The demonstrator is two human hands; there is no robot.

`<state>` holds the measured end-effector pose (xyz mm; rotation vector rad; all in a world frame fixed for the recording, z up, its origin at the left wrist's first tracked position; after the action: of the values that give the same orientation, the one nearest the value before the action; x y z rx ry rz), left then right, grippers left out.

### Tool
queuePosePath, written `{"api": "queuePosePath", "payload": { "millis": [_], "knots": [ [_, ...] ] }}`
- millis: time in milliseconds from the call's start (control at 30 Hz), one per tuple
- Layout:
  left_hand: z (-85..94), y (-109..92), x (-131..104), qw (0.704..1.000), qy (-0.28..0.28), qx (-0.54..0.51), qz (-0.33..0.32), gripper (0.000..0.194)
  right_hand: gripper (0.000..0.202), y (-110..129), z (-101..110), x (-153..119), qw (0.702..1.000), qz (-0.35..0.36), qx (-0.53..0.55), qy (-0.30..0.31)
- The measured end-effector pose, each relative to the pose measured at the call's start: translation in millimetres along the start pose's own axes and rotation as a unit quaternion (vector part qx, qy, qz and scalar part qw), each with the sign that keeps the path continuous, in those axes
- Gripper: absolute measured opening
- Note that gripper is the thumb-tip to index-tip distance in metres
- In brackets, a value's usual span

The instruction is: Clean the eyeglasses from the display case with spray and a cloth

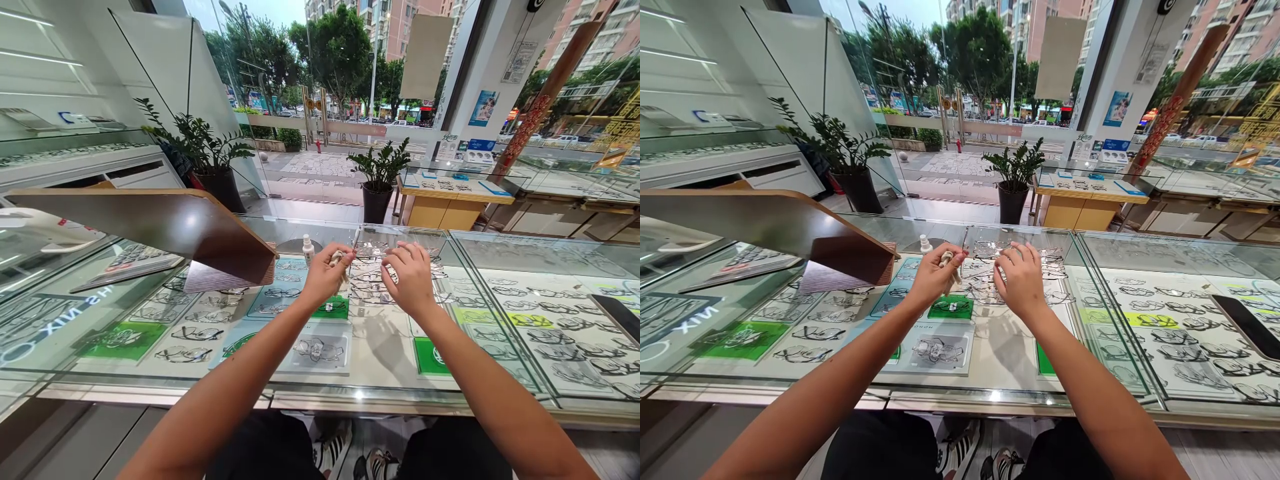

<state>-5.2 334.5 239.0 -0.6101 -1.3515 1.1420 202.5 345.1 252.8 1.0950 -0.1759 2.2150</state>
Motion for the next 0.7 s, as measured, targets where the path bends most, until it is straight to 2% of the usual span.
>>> {"api": "queuePosePath", "payload": {
  "millis": [167,267,400,533,633,700],
  "knots": [
    [16.4,7,8,0.993,-0.081,-0.082,0.031,0.043,0.015,-7,-6,0,0.999,-0.005,0.003,0.043],
    [18.6,8,10,0.988,-0.092,-0.113,0.041,0.046,0.016,-5,-9,-1,0.999,0.016,0.01,0.048],
    [16.5,8,9,0.991,-0.08,-0.104,0.035,0.045,0.019,0,-9,-2,0.998,0.026,0.023,0.052],
    [7.6,6,3,0.996,-0.034,-0.071,0.038,0.042,0.015,10,-4,0,0.998,0.005,0.046,0.047],
    [-2.5,1,-2,0.998,0.001,-0.056,0.037,0.04,0.028,18,0,0,0.994,-0.025,0.107,0.024],
    [-9.0,-6,-6,0.998,0.017,-0.054,0.004,0.037,0.034,23,0,-1,0.985,-0.039,0.166,0.017]
  ]
}}
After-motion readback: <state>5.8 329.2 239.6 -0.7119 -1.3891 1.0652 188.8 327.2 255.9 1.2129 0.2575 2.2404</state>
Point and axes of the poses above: each hand's wrist, its own x-axis towards the middle knuckle, its own z-axis out of the back of the hand, y = z × x, the point moved 6 cm from there along x, towards the middle knuckle, and after that the axes turned 5 degrees about x, right-handed, at the moved point
